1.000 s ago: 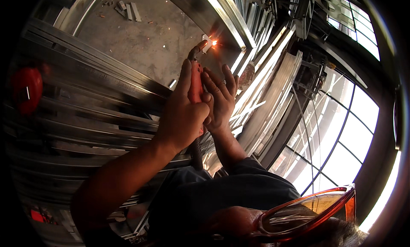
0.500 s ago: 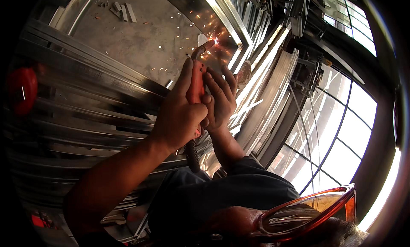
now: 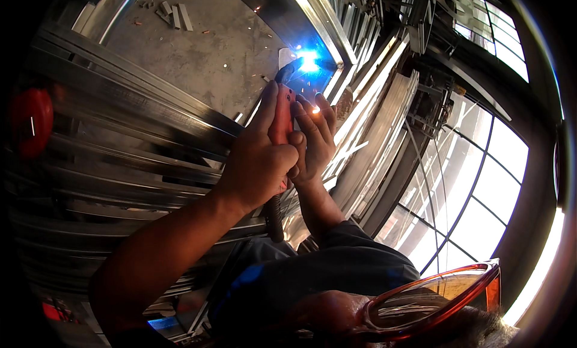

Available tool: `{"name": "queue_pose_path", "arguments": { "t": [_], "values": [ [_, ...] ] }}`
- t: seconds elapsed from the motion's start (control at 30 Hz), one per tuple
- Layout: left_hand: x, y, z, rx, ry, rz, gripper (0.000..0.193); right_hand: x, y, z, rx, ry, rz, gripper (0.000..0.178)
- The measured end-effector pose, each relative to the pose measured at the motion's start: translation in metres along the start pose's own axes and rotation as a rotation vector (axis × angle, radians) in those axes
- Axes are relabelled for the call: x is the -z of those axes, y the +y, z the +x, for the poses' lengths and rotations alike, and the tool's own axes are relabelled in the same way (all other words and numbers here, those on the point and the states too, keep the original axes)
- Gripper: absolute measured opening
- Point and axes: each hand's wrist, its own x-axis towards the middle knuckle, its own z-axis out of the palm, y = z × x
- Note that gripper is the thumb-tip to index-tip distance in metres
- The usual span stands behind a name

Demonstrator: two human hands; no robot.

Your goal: The person welds metal frame corners using a handheld welding torch. They move along the frame, applying welds at multiple joints while sparks fly from the contact points.

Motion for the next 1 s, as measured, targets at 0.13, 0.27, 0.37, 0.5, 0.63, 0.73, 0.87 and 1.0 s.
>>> {"name": "queue_pose_path", "arguments": {
  "t": [0.13, 0.27, 0.37, 0.5, 0.63, 0.73, 0.87, 1.0],
  "values": [
    [-0.003, 0.016, -0.010, 0.104, -0.012, 0.015, 0.097, 0.002, -0.005, -0.002, -0.016, -0.032, -0.021, 0.043],
    [-0.002, 0.020, -0.021, 0.080, -0.009, 0.000, 0.097, 0.005, -0.020, 0.000, -0.018, -0.011, -0.009, 0.043],
    [-0.003, 0.023, -0.021, 0.072, -0.016, 0.007, 0.098, 0.006, -0.019, -0.001, -0.013, -0.017, -0.014, 0.042],
    [-0.001, 0.028, -0.021, 0.107, -0.012, 0.053, 0.099, 0.003, -0.020, -0.002, -0.035, -0.010, -0.008, 0.041],
    [-0.001, 0.015, -0.020, 0.073, 0.019, 0.037, 0.099, 0.003, -0.021, -0.002, -0.037, -0.025, -0.009, 0.042],
    [0.001, 0.021, -0.024, 0.152, -0.012, -0.043, 0.099, 0.004, -0.019, -0.003, -0.022, -0.059, -0.021, 0.043],
    [-0.004, 0.018, -0.019, 0.076, -0.029, -0.015, 0.106, 0.003, -0.013, -0.005, -0.018, -0.033, -0.005, 0.043],
    [-0.005, 0.017, -0.013, 0.094, -0.067, -0.008, 0.106, 0.003, -0.004, -0.007, -0.022, -0.002, 0.010, 0.043]
  ]
}}
